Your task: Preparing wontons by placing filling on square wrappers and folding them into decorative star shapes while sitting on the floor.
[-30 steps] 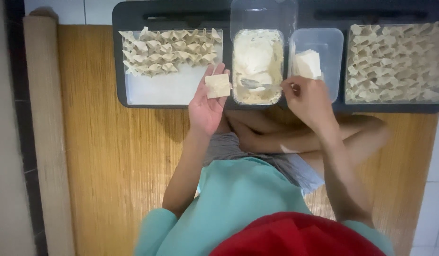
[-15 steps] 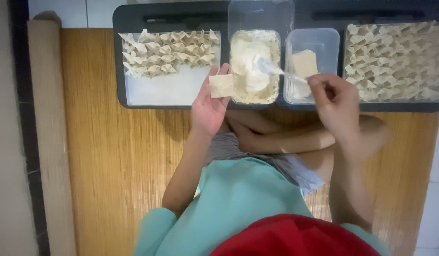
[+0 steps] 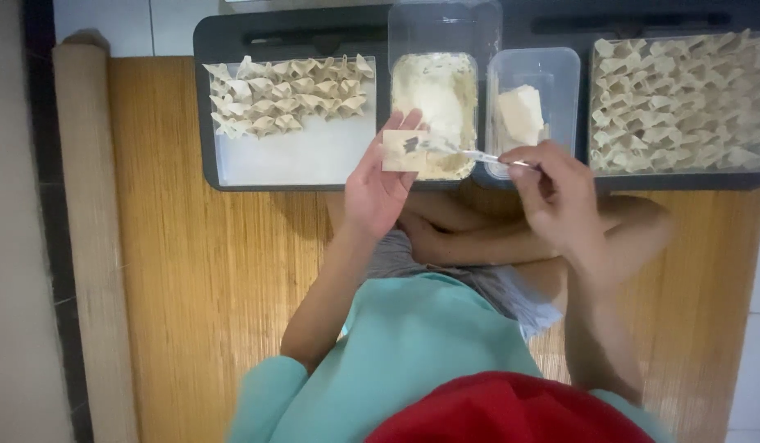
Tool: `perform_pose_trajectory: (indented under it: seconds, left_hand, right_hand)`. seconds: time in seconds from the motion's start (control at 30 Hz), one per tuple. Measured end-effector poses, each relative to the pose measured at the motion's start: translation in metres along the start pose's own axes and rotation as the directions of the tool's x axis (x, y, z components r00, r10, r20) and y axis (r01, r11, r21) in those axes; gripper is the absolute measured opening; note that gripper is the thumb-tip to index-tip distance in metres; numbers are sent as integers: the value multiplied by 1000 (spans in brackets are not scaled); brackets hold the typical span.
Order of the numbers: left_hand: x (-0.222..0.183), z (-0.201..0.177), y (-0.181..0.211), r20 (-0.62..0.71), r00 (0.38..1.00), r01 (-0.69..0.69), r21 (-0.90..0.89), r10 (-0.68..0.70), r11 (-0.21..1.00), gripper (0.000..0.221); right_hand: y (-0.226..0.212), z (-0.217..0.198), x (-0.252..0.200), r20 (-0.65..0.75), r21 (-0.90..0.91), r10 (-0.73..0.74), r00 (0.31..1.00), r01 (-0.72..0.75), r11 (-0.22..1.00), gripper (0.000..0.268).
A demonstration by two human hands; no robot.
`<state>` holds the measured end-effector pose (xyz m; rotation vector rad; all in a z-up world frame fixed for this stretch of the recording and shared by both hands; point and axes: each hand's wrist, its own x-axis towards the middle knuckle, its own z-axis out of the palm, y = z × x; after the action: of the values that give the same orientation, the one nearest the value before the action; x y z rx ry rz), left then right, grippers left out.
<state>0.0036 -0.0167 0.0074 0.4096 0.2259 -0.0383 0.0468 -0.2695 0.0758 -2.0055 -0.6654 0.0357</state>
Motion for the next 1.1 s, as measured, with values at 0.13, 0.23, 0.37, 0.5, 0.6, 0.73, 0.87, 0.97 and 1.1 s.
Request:
perform_pose_trajectory:
  seconds: [0.13, 0.23, 0.37, 0.5, 0.6, 0.73, 0.87, 0.97, 1.1]
  left_hand:
    - [-1, 6, 0, 20, 1000, -2, -10, 2, 1000, 52]
    - [1, 5, -1, 30, 1000, -3, -38, 4, 999, 53]
    - [0, 4, 0, 56, 998, -2, -60, 6, 998, 55]
    - [1, -1, -1, 59, 998, -10, -76, 14, 997, 53]
    - [3, -6, -3, 62, 998, -14, -86, 20, 996, 54]
    - [6, -9, -3, 51, 998, -27, -143, 34, 989, 56]
    - [7, -5, -9, 36, 997, -70, -132, 75, 989, 57]
    - [1, 14, -12, 33, 992, -117, -91, 120, 989, 61]
    - [-1, 26, -19, 47, 992, -112, -112, 117, 987, 57]
  right_hand:
    - [6, 15, -7, -24, 12, -17, 1000, 17, 1000, 16]
    - [16, 24, -12, -57, -19, -48, 997, 47, 999, 17]
    - [20, 30, -16, -96, -63, -47, 994, 41, 997, 16]
    - [19, 30, -21, -103, -71, -24, 994, 16, 997, 14]
    - [21, 28, -25, -110, -77, -28, 993, 20, 997, 15]
    - [20, 21, -28, -150, -76, -52, 987, 41, 996, 15]
    - [21, 17, -33, -176, -104, -52, 983, 34, 994, 15]
    - [16, 20, -35, -181, -68, -30, 983, 17, 998, 17]
    - [17, 20, -35, -211, -84, -28, 977, 10, 996, 15]
